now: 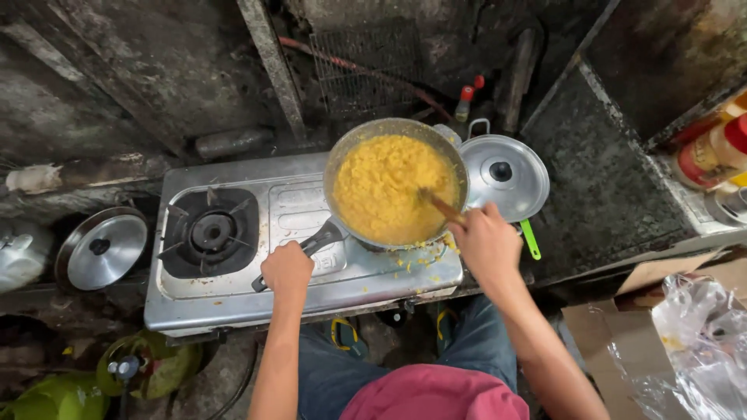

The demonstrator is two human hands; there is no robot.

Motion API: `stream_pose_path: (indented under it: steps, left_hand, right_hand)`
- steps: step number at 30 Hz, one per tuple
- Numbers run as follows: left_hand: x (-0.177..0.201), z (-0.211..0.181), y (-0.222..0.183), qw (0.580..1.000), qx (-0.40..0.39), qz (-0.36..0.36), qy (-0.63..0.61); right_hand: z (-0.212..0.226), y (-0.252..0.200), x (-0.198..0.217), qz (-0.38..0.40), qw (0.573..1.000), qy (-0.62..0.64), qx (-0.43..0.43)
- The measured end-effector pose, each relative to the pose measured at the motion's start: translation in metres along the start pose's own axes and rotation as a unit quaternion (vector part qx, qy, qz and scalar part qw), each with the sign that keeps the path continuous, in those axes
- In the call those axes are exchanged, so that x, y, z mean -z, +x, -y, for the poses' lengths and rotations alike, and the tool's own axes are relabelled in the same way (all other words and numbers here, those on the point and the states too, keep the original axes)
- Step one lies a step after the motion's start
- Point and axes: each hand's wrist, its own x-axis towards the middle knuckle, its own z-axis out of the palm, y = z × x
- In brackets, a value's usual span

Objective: Stirring a thick yellow mixture in a pan on a gas stove using a wooden spatula

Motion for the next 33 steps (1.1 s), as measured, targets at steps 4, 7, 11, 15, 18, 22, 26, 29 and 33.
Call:
stream_pose_path:
  steps: [4, 7, 11, 15, 18, 22, 26, 29, 33]
  left_hand:
    - [-0.008, 0.003, 0.012, 1.000, -0.005, -0.012, 0.007]
    - [-0.003, 0.000, 0.003, 1.000, -0.002, 0.001, 0.009]
    - [-0.013, 0.004, 0.014, 1.000, 0.007, 0.000, 0.016]
    - [-0.012, 0.003, 0.010, 1.000, 0.006, -0.005, 0.011]
    - [-0.014, 0.005, 0.012, 1.000, 0.003, -0.008, 0.012]
    - [-0.009, 0.003, 0.004, 1.000, -0.004, -0.021, 0.012]
    - [-0.011, 0.004, 0.007, 1.000, 0.000, -0.023, 0.019]
    - [-0.013, 0.004, 0.005, 1.000, 0.000, -0.024, 0.017]
    - [-0.011, 0.004, 0.007, 1.000, -0.002, -0.024, 0.014]
  right_hand:
    - [0.004, 0.015, -0.019, 0.032, 0.996, 0.079, -0.004]
    - [0.000, 0.000, 0.042, 0.073, 0.996, 0.054, -0.001]
    - [-0.005, -0.024, 0.105, 0.133, 0.991, 0.009, -0.015]
    - [0.001, -0.012, 0.033, 0.058, 0.996, -0.058, 0.019]
    - [0.009, 0.015, -0.006, 0.074, 0.995, 0.062, -0.001]
    - [-0.008, 0.024, 0.025, 0.087, 0.992, 0.090, 0.013]
    - [-0.027, 0.007, 0.090, 0.123, 0.991, 0.027, -0.035]
    - [-0.031, 0.008, 0.069, 0.106, 0.994, -0.005, -0.037]
    - [-0.026, 0.036, 0.007, 0.020, 1.000, 0.022, 0.006]
